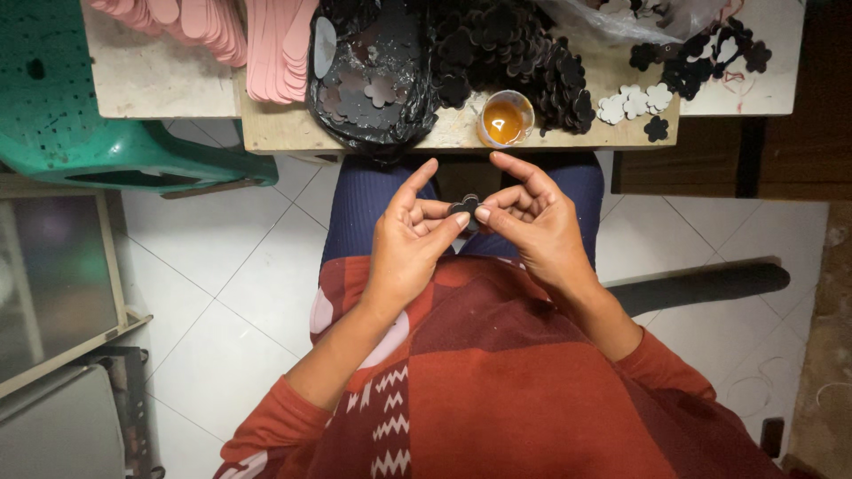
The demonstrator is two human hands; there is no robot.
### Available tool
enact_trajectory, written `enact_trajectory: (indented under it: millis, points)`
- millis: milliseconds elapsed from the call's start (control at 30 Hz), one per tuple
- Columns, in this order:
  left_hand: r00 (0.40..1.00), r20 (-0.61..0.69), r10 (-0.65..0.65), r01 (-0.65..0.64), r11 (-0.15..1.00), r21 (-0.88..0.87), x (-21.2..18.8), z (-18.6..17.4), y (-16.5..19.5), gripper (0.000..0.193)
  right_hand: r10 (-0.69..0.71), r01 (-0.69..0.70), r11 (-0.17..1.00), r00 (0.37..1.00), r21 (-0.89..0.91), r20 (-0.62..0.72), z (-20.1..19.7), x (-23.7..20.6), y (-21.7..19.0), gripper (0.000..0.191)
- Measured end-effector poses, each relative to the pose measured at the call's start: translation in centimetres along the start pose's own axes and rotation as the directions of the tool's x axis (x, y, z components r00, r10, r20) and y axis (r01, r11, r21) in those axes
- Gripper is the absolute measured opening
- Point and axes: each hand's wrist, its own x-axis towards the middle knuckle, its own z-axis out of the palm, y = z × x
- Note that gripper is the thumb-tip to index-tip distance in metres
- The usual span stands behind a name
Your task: The person sits at a table and repeatedly picks up small white and black flower-shaped pieces, presses them together by hand, and places the assembled pairs on the table. The person handles the pieces one at a time and continues the process throughout the clip.
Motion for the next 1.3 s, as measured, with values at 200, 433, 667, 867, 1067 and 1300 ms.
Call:
enact_trajectory:
  millis: [200, 433, 667, 867, 1067, 1300]
  points:
    - [1.000, 0.013, 0.005, -0.005, 1.000, 0.008, 0.0, -0.2, 0.0, 0.072, -0.012, 0.012, 1.000, 1.000, 0.012, -0.006, 0.0, 0.1, 0.4, 0.064]
    - [0.999, 0.006, 0.039, -0.039, 0.999, -0.026, 0.6, 0.0, -0.4, 0.068, -0.050, 0.050, 0.999, 0.999, 0.005, -0.006, -0.2, 0.5, 0.9, 0.064]
    - [1.000, -0.003, 0.026, -0.026, 1.000, 0.002, 0.8, 0.0, -0.4, 0.069, -0.064, 0.064, 0.997, 0.998, 0.040, 0.005, -0.3, 0.8, 0.9, 0.067]
    - [1.000, 0.006, 0.022, -0.022, 0.997, 0.079, 0.8, 0.8, 0.2, 0.070, -0.093, 0.093, 0.995, 0.995, -0.023, -0.016, -0.4, 1.4, 1.4, 0.065]
    - [1.000, 0.012, 0.011, -0.012, 0.991, 0.137, 1.0, 1.1, 0.1, 0.069, -0.151, 0.154, 0.987, 0.987, 0.036, -0.061, -0.7, 1.4, 2.0, 0.066]
    - [0.997, -0.014, 0.080, -0.079, 0.996, 0.030, 2.0, 1.1, -1.2, 0.061, -0.091, 0.094, 0.992, 0.995, 0.085, -0.042, -1.3, 1.4, 1.7, 0.078]
